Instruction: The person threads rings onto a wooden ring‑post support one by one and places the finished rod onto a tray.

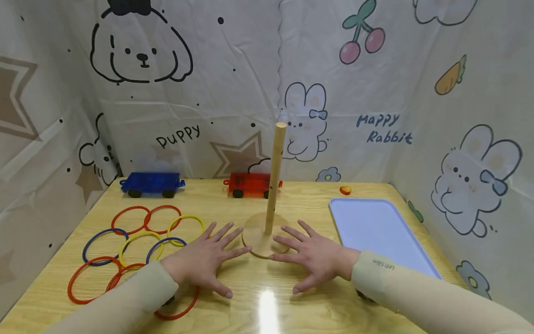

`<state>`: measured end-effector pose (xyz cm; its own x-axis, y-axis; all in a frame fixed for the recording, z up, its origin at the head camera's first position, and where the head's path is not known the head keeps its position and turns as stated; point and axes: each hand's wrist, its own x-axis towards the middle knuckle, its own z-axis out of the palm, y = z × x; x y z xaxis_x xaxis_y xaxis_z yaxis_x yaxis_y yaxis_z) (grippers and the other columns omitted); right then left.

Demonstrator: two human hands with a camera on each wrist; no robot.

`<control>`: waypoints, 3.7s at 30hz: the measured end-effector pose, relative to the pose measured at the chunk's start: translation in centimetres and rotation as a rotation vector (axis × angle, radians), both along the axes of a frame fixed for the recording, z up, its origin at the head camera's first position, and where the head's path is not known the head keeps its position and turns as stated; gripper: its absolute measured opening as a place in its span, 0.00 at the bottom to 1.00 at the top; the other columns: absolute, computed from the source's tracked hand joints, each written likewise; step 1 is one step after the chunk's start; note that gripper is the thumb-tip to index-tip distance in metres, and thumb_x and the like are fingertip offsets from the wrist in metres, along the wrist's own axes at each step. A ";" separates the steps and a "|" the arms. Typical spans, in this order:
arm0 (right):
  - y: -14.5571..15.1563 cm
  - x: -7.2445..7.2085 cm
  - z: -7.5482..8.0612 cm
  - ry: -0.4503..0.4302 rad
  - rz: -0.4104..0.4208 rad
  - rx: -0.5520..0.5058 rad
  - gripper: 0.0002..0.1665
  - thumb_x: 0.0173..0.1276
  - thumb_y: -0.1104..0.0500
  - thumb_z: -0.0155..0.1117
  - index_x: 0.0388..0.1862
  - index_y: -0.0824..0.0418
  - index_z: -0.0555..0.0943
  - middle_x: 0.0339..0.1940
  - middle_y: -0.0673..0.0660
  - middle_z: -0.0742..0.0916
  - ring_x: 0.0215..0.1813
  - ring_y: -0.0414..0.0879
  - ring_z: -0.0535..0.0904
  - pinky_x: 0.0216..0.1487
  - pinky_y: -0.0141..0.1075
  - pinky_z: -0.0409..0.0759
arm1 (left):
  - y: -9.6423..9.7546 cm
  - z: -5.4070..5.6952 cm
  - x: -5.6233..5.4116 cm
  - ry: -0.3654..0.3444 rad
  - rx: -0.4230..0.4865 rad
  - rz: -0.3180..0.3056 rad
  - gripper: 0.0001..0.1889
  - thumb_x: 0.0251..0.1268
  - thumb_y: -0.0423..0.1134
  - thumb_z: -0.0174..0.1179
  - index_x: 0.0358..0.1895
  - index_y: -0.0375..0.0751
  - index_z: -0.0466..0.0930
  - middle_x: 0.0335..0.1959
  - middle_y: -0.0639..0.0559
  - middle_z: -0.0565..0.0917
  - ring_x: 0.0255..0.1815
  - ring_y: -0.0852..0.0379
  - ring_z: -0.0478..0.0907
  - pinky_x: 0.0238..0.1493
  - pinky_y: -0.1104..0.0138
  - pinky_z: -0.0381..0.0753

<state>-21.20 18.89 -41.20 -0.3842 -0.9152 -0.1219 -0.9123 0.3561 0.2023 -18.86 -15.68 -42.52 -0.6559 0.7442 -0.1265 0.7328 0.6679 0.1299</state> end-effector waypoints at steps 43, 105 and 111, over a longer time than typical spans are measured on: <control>-1.7 -5.2 -2.1 -0.390 -0.480 -0.268 0.58 0.70 0.29 0.62 0.85 0.61 0.54 0.83 0.69 0.56 0.83 0.66 0.44 0.80 0.61 0.45 | -13.5 0.8 5.1 -0.206 0.467 0.669 0.18 0.69 0.35 0.68 0.56 0.26 0.81 0.45 0.45 0.84 0.46 0.46 0.81 0.46 0.51 0.84; -2.8 -4.5 -2.6 -0.503 -0.661 -0.160 0.72 0.66 0.21 0.59 0.85 0.68 0.41 0.85 0.65 0.45 0.85 0.60 0.38 0.81 0.58 0.41 | -10.8 4.1 1.0 -0.675 0.993 0.658 0.11 0.79 0.29 0.55 0.55 0.23 0.76 0.46 0.41 0.81 0.46 0.54 0.82 0.48 0.62 0.87; -2.8 -4.6 -2.6 -0.510 -0.657 -0.158 0.72 0.66 0.21 0.59 0.84 0.69 0.41 0.85 0.66 0.45 0.84 0.60 0.38 0.81 0.58 0.40 | -8.0 7.4 -0.4 -0.685 1.157 0.633 0.06 0.79 0.28 0.54 0.50 0.32 0.79 0.42 0.47 0.81 0.43 0.56 0.82 0.49 0.63 0.87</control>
<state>-25.81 16.14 -43.76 -0.7768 -0.5456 -0.3144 -0.4758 0.8356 -0.2745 -19.27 -23.64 -35.11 -0.9601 0.2652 -0.0884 -0.0544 0.1328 0.9896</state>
